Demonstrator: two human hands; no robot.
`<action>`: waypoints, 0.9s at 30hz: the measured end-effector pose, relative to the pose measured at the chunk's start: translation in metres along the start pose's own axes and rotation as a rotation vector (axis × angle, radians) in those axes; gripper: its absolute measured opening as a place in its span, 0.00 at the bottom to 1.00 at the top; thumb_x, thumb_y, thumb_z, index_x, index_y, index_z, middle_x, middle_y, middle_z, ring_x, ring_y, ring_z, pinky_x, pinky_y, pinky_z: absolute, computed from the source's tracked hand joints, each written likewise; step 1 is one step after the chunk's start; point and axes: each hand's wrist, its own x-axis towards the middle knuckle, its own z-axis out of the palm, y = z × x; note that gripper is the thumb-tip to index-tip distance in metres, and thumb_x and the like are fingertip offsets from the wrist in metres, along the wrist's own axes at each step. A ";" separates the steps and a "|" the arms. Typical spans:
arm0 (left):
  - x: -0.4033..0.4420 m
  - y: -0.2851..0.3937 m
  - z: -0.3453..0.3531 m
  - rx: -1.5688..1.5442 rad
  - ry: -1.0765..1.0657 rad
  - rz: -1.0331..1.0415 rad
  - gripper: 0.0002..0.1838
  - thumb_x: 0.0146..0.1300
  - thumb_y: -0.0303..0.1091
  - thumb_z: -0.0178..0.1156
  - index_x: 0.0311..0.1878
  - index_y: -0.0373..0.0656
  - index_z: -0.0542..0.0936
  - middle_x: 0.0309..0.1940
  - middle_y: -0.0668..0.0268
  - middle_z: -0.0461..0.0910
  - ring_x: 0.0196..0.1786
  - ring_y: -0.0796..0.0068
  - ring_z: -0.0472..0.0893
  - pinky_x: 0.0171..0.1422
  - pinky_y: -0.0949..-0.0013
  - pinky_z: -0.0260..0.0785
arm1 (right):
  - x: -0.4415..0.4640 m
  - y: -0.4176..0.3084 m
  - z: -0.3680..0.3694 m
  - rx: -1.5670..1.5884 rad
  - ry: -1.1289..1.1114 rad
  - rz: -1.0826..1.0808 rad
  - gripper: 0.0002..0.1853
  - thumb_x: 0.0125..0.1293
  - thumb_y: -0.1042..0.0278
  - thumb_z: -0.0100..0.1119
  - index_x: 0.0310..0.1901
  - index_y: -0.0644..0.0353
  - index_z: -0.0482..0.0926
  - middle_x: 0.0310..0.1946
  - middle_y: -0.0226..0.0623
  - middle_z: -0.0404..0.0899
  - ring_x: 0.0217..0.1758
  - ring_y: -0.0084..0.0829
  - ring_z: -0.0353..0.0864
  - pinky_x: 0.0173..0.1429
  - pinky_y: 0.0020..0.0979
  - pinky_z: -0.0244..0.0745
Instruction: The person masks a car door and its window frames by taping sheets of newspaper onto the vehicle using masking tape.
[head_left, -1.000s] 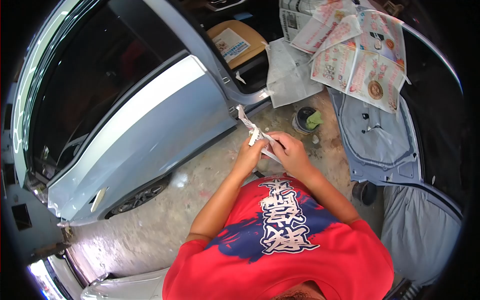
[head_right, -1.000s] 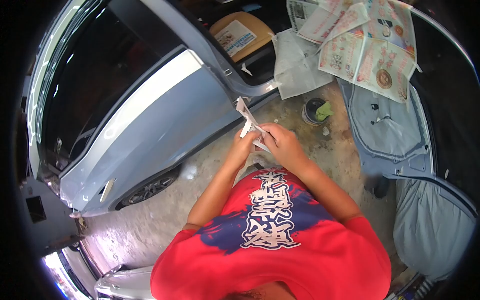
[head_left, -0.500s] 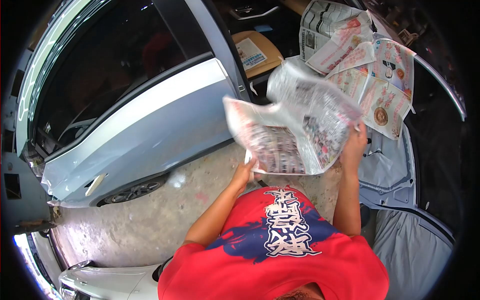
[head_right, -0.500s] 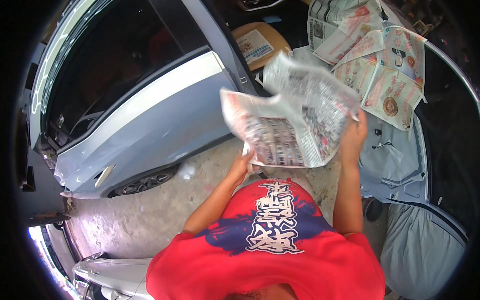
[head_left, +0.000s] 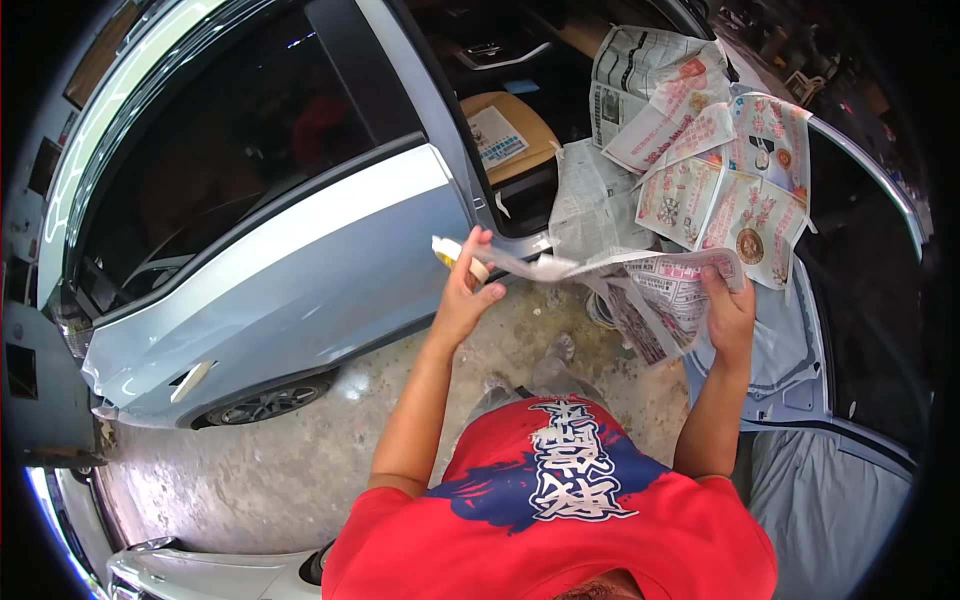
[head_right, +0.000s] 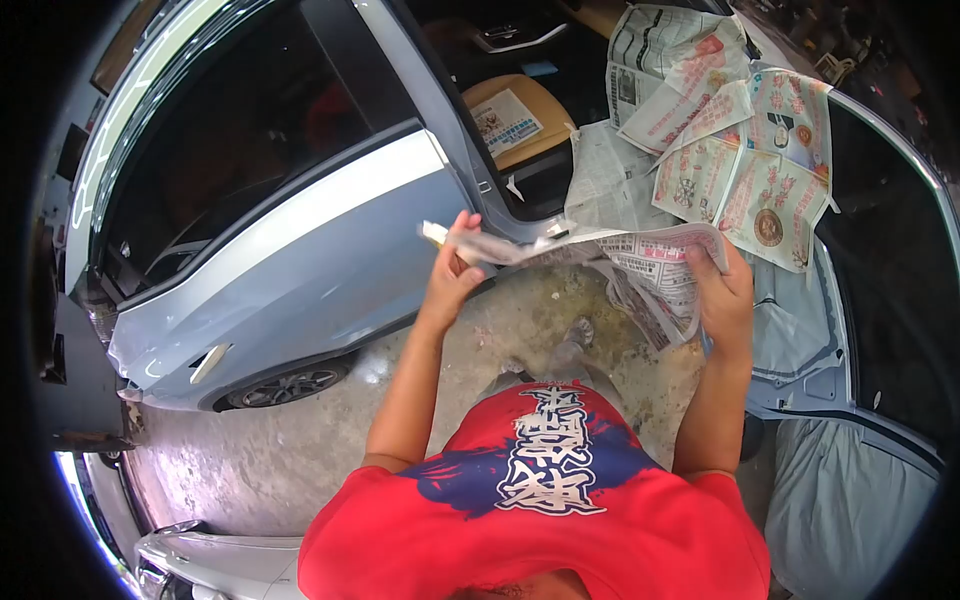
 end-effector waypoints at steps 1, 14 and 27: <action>0.006 0.010 -0.002 -0.027 -0.068 0.052 0.44 0.62 0.37 0.73 0.78 0.38 0.63 0.72 0.60 0.70 0.71 0.71 0.69 0.74 0.66 0.63 | -0.002 0.002 -0.004 0.083 -0.015 0.021 0.16 0.75 0.67 0.60 0.57 0.69 0.79 0.51 0.35 0.83 0.54 0.25 0.79 0.63 0.28 0.70; -0.024 0.031 0.024 -0.153 -0.162 -0.199 0.13 0.73 0.34 0.63 0.52 0.35 0.85 0.47 0.67 0.87 0.49 0.79 0.81 0.59 0.70 0.72 | 0.013 0.081 -0.056 0.203 -0.050 0.352 0.15 0.76 0.65 0.57 0.58 0.65 0.79 0.53 0.34 0.83 0.53 0.25 0.80 0.61 0.31 0.73; 0.001 0.022 0.088 -0.001 0.101 -0.297 0.11 0.76 0.35 0.59 0.44 0.37 0.85 0.34 0.72 0.83 0.36 0.86 0.77 0.42 0.78 0.68 | -0.015 0.046 0.118 -0.156 -0.058 -0.058 0.14 0.67 0.73 0.64 0.54 0.64 0.81 0.54 0.39 0.77 0.52 0.32 0.82 0.54 0.30 0.78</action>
